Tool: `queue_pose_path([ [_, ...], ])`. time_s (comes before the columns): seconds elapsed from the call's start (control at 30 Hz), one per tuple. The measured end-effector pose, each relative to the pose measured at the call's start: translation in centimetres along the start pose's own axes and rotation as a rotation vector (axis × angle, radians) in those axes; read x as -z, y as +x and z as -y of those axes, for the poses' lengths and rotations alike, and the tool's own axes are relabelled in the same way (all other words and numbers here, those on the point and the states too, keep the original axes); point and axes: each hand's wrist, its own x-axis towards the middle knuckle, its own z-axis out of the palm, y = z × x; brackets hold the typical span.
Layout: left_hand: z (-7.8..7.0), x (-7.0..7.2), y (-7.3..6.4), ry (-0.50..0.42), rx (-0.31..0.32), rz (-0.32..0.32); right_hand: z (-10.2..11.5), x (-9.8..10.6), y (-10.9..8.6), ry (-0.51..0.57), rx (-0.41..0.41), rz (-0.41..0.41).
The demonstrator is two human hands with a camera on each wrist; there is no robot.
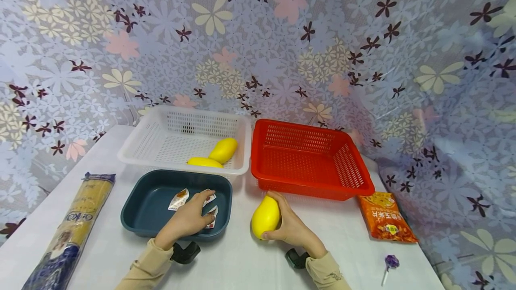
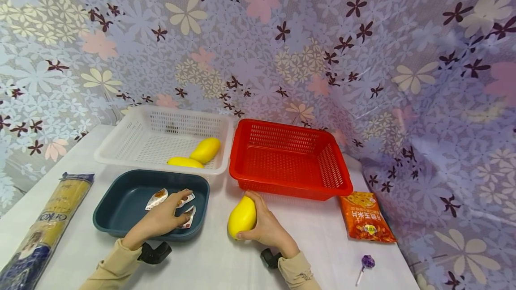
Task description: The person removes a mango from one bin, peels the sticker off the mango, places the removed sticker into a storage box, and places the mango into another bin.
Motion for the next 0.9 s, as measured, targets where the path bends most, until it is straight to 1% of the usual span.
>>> queue_pose_path([
  [0.13,-0.2,0.2,-0.2,-0.02,-0.02,0.013,-0.1,-0.1,0.0,-0.003,-0.001,0.004],
  [0.23,-0.4,0.9,-0.3,-0.009,-0.03,0.009,-0.1,-0.1,0.0,0.0,-0.002,0.005],
  [0.3,-0.6,1.6,-0.3,0.01,-0.012,-0.012,0.0,0.0,0.0,0.001,-0.005,0.005],
  [0.4,-0.8,3.1,-0.5,0.016,0.02,-0.048,0.0,0.0,0.0,0.001,-0.01,0.004],
  [0.47,-0.6,4.2,-0.6,0.009,0.038,-0.082,0.1,0.1,0.0,0.002,-0.012,0.004],
  [0.53,-0.3,5.3,-0.8,-0.004,0.041,-0.119,0.1,0.1,0.0,0.002,-0.016,0.003],
  [0.6,0.2,6.5,-1.0,-0.016,0.039,-0.179,0.1,0.2,0.0,-0.001,-0.015,0.001],
  [0.67,0.7,7.5,-1.0,-0.048,0.044,-0.257,0.0,0.2,0.0,0.001,-0.014,-0.001],
  [0.77,1.7,8.7,-0.8,-0.1,0.066,-0.422,0.0,0.2,0.0,0.006,-0.009,-0.003],
  [0.9,2.9,9.5,-0.3,-0.138,0.114,-0.667,-0.1,0.0,0.0,0.015,-0.003,0.006],
])
